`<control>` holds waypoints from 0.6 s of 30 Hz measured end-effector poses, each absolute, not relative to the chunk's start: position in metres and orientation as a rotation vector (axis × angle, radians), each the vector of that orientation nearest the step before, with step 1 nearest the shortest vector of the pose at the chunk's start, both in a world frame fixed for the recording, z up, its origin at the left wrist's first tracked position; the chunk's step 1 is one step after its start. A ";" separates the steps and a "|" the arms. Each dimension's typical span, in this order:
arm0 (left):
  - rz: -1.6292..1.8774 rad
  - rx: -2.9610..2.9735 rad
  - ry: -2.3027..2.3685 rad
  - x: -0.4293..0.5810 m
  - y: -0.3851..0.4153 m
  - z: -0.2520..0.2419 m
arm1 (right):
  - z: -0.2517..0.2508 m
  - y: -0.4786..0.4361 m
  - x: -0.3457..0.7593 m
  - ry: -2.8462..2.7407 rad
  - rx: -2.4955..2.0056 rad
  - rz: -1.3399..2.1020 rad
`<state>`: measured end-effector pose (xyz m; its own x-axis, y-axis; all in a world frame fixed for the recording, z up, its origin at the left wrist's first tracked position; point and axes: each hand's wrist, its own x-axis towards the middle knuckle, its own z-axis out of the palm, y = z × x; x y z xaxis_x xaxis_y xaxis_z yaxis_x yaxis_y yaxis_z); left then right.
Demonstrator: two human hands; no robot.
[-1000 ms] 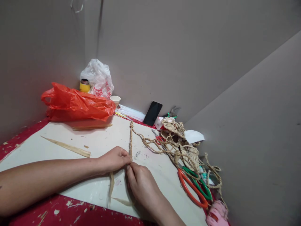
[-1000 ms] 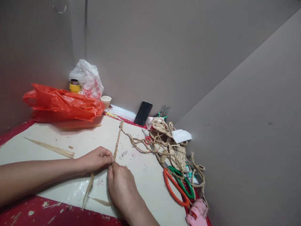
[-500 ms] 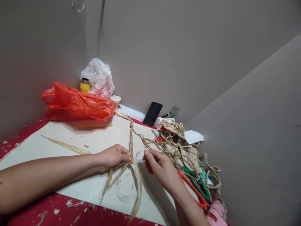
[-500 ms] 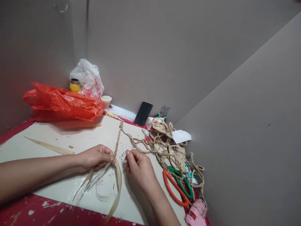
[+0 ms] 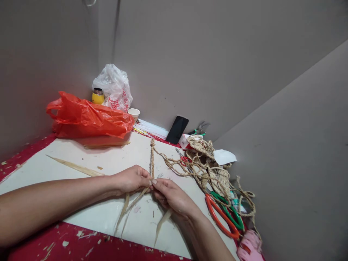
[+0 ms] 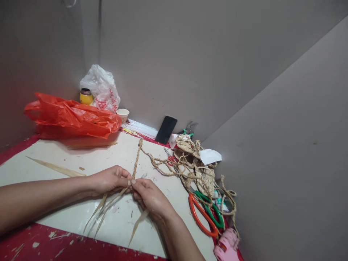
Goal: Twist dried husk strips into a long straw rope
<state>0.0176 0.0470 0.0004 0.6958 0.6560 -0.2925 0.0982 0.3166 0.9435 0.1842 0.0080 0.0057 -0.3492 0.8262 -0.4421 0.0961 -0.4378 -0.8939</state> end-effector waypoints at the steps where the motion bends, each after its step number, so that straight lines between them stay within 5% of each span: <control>1: 0.412 1.253 0.725 0.018 0.047 0.000 | 0.005 0.010 0.187 -1.279 -1.360 1.844; 11: 0.410 1.865 0.948 0.016 0.044 0.003 | -0.004 0.008 0.180 -1.023 -1.292 1.907; 18: 0.261 1.669 0.942 0.018 0.030 0.014 | -0.008 0.000 0.168 -0.924 -1.331 1.744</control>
<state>0.0178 0.0301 0.0139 0.6540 0.6954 -0.2978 0.4434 -0.0335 0.8957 0.1681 -0.0004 -0.0084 -0.1851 0.8794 -0.4387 -0.1312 -0.4645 -0.8758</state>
